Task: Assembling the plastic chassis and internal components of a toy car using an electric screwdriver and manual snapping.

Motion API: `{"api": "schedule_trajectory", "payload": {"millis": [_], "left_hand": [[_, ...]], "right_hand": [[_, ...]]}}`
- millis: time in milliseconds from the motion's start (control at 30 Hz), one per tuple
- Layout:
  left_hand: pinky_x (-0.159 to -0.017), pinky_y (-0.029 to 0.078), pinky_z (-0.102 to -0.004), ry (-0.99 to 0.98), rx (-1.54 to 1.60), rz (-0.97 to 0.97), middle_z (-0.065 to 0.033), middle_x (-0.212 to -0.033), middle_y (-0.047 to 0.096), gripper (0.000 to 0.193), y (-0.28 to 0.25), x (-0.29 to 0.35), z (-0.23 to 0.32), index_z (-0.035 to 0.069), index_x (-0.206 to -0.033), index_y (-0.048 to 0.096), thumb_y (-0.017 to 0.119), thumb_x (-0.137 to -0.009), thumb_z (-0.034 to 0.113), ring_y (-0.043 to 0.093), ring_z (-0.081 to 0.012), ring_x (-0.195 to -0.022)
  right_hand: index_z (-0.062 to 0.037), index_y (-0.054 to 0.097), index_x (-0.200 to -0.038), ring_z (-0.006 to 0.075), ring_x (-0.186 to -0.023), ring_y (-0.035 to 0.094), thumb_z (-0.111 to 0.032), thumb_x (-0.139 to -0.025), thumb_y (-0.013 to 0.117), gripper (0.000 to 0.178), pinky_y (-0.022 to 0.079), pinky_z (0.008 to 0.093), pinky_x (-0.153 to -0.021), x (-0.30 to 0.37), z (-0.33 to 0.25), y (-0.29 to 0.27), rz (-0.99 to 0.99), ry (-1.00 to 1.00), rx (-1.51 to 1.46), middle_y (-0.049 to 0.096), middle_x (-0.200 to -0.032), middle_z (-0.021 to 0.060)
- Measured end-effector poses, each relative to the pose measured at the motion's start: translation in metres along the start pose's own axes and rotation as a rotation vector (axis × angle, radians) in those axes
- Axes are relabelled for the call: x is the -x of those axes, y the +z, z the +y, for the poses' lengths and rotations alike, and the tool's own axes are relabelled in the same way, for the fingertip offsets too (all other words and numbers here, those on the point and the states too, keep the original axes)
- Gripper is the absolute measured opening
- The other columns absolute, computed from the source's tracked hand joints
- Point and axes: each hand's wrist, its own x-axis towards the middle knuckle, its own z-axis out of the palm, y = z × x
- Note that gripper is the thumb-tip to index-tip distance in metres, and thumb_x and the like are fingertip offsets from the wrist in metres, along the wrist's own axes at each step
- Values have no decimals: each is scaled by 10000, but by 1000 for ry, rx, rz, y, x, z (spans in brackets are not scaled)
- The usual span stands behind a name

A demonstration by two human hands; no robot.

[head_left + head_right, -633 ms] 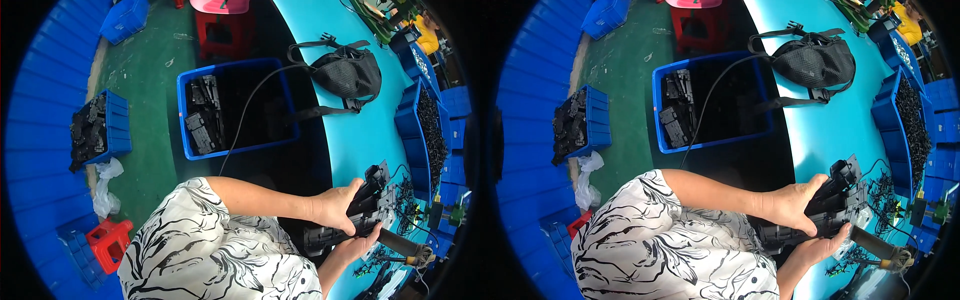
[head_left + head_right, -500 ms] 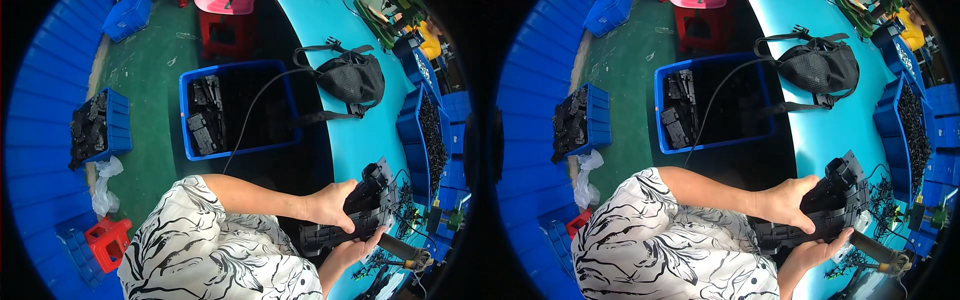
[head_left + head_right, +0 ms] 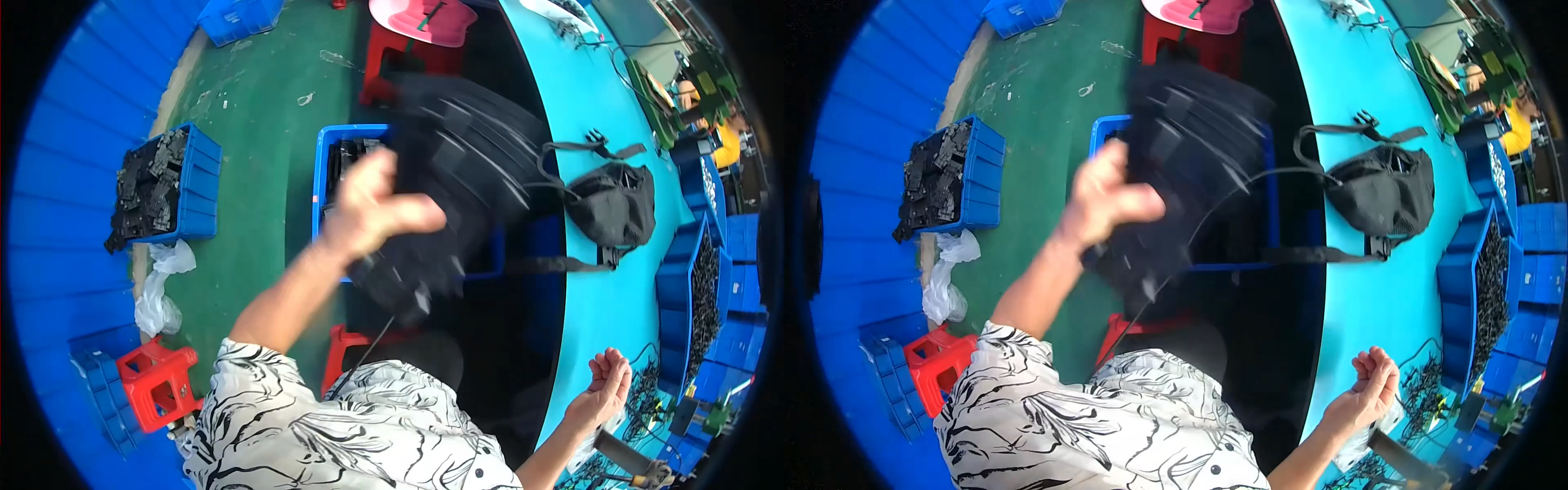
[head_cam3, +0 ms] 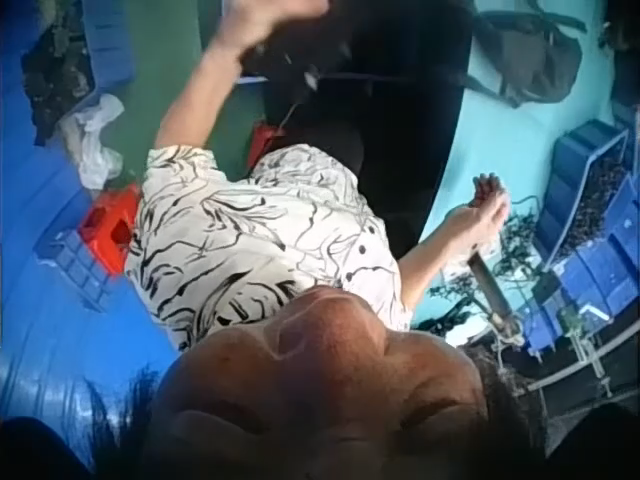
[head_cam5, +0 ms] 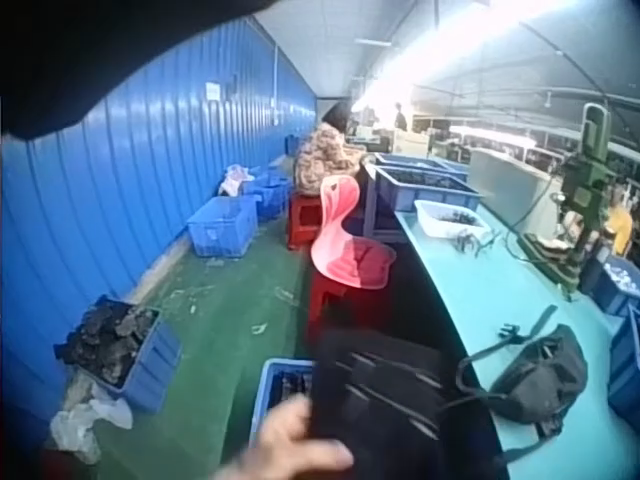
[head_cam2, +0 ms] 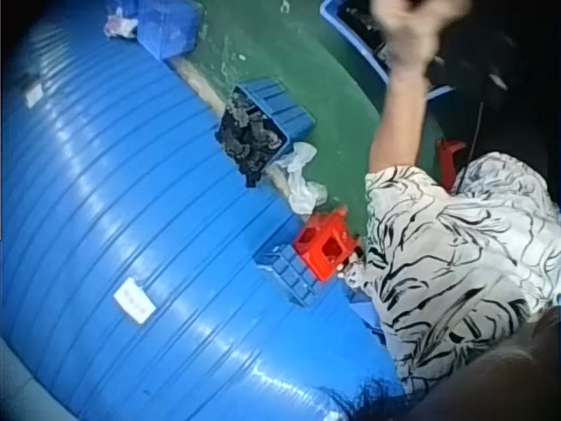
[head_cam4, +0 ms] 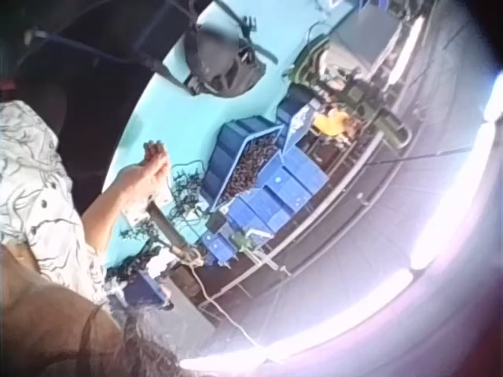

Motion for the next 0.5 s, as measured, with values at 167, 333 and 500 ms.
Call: {"api": "schedule_trajectory", "payload": {"millis": [167, 333, 500], "left_hand": [[-828, 486, -349, 379, -673, 757, -143, -1004, 638, 582, -189, -52, -70, -18, -1069, 509, 834, -634, 191, 621, -225, -924], [-704, 475, -530, 29, -1329, 1056, -256, -884, 631, 632, -253, -81, -144, 34, -1137, 395, 763, -691, 289, 607, -462, -825], [-838, 471, -469, -171, -1644, 897, -179, -1039, 585, 626, -265, -118, -208, 33, -1160, 394, 771, -708, 249, 565, -349, -1008]], "right_hand": [[-17, 611, -914, 67, -770, 510, -205, -954, 547, 203, 414, 201, -715, -20, 52, -13, 49, -71, 343, 588, -831, 9], [-19, 606, -891, 62, -729, 459, -190, -953, 545, 191, 372, 196, -678, -18, 59, -13, 75, -94, 424, 548, -785, -7], [-25, 590, -872, 64, -745, 457, -178, -963, 528, 189, 372, 202, -693, -20, 57, -10, 77, -92, 502, 552, -804, 1]]}}
